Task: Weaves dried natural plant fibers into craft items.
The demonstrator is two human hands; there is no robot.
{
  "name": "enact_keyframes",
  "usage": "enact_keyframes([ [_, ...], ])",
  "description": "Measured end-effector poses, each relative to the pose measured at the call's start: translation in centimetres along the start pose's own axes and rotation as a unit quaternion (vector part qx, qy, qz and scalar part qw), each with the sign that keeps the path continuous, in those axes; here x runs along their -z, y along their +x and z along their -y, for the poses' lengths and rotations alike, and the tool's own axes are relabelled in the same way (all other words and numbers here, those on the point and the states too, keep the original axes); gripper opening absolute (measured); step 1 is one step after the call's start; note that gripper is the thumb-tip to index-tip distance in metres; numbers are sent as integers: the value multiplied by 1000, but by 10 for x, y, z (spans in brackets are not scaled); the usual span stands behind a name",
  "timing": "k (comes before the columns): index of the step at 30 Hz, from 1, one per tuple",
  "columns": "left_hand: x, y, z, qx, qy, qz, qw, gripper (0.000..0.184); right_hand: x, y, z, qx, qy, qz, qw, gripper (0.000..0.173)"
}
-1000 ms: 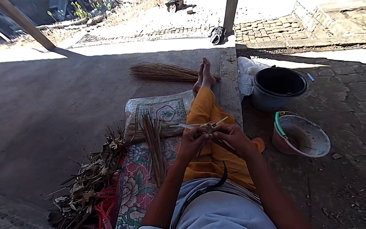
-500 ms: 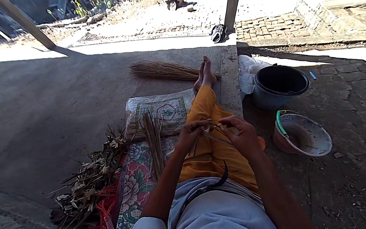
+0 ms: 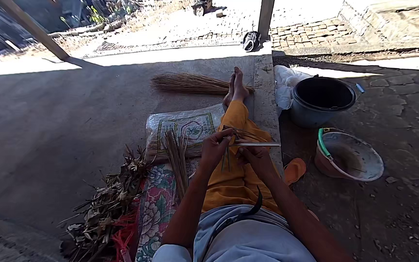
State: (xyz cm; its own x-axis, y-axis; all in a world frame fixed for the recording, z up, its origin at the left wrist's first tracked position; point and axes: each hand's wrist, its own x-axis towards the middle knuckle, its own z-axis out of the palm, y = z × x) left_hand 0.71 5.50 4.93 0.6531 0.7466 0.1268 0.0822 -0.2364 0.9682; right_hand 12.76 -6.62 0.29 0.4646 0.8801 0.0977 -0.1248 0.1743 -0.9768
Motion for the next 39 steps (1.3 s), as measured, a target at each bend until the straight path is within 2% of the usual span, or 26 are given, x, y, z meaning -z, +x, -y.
enact_keyframes([
  [4, -6, -5, 13, -1, 189, 35, 981, 22, 4, 2, -2, 56, -105, -39, 992, 17],
  [7, -11, -13, 19, -47, 226, 48, 972, 20, 14, 4, 1, 77, -193, -78, 975, 16],
  [9, -11, -16, 22, -66, 222, 52, 971, 18, 18, 5, 6, 62, -169, -87, 980, 12],
  [13, -12, -16, 26, -42, 218, 58, 973, 15, 20, 5, 12, 30, -80, -71, 994, 8],
  [18, -12, -10, 24, 29, 158, 93, 983, 12, 21, 5, 15, 4, -118, -53, 992, 11],
  [21, -12, -9, 21, 87, 44, 100, 990, 8, 24, 5, 18, 3, -205, 1, 979, 15],
  [24, -12, -10, 15, 127, -45, 104, 985, 6, 21, 4, 16, 43, -269, -5, 962, 16],
  [27, -10, -11, 13, 128, -79, 116, 982, 7, 17, 3, 12, 62, -310, -38, 948, 16],
  [31, -10, -11, 16, 93, -89, 137, 982, 6, 19, 5, 8, 55, -279, -42, 958, 14],
  [34, -11, -12, 19, 56, -31, 132, 989, 4, 22, 7, 6, 54, -268, -30, 961, 17],
  [37, -15, -16, 17, 28, 156, 81, 984, 20, 20, 5, 7, 78, -278, -36, 957, 18],
  [39, -19, -19, 14, 12, 232, 53, 971, 24, 17, 4, 11, 82, -304, -48, 948, 18],
])
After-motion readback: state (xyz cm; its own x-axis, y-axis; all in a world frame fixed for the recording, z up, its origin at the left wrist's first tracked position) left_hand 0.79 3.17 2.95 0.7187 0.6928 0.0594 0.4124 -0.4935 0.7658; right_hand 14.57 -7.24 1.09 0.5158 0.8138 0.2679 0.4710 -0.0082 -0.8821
